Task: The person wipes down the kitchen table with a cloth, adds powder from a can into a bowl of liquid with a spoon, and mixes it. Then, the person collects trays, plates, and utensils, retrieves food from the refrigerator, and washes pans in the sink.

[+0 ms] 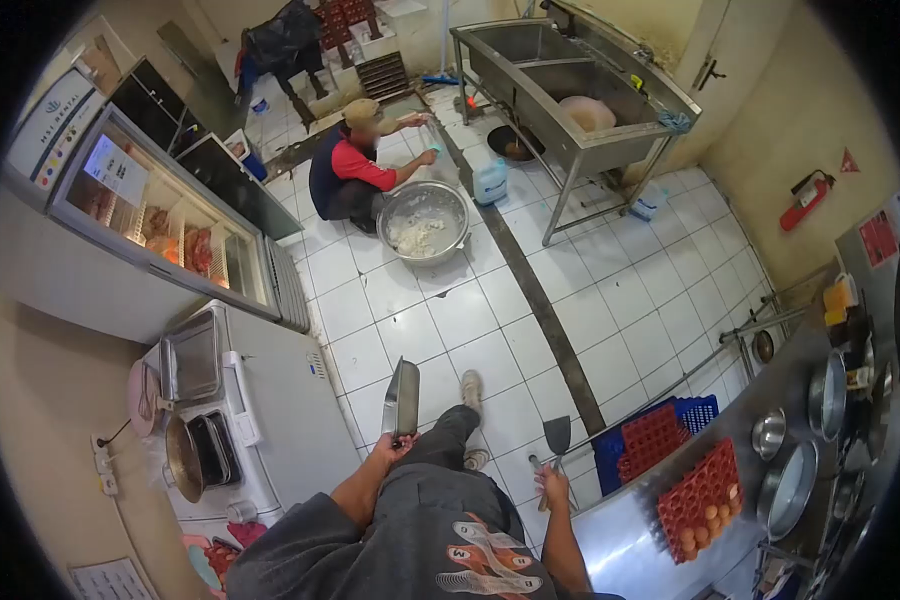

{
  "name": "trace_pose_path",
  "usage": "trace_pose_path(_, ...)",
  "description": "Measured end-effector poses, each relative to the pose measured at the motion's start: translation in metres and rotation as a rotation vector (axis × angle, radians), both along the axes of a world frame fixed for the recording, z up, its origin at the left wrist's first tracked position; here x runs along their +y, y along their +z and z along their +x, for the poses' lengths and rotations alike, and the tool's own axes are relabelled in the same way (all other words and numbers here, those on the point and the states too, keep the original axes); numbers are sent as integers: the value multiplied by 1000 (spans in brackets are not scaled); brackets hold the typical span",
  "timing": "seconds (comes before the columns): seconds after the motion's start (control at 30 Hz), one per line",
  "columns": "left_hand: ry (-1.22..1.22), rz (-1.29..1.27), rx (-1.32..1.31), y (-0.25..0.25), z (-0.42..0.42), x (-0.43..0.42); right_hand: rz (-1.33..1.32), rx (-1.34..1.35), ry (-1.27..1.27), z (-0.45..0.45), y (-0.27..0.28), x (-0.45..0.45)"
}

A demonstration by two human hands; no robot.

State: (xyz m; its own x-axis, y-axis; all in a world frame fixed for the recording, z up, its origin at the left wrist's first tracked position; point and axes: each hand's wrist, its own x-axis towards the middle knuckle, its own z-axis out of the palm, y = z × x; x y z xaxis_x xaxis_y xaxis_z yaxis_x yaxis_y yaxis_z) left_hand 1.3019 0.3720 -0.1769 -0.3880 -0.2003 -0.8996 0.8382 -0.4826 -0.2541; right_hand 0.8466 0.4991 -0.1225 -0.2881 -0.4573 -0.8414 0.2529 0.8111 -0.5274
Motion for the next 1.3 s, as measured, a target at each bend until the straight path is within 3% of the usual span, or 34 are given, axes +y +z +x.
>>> trace_pose_path(0.13,183,287,-63,-49,-41,-50,48,33,-5,-47,6,-67)
trace_pose_path(0.3,124,142,109,-141,-103,-133,87,5,-35,-115,6,-96)
trace_pose_path(0.4,134,119,-82,-92,-150,-208,82,55,-178,-141,33,-113)
trace_pose_path(0.47,145,164,-45,-65,-184,-253,84,65,-309,-155,44,-126)
trace_pose_path(0.6,108,262,102,-55,-248,-329,19,78,-216,-213,16,-130)
trace_pose_path(0.7,-8,166,-4,-19,-313,-388,20,79,-322,-247,14,-159)
trace_pose_path(0.73,-24,154,-45,-11,-338,-406,9,-57,-493,-262,3,-164)
trace_pose_path(0.87,39,20,-23,25,-427,-437,-80,113,-154,-362,-61,-189)
trace_pose_path(0.93,-37,-123,-162,53,-471,-441,-37,252,81,-408,-82,-214)
trace_pose_path(1.0,-70,-238,-316,106,-521,-453,-14,-28,-48,-470,-94,-258)
trace_pose_path(1.03,-49,-310,-390,136,-540,-459,9,-166,-108,-495,-93,-277)
trace_pose_path(1.17,-38,-488,-578,217,-589,-479,22,-2,-26,-565,-10,-401)
trace_pose_path(1.3,-106,-629,-755,262,-622,-516,8,110,61,-626,12,-513)
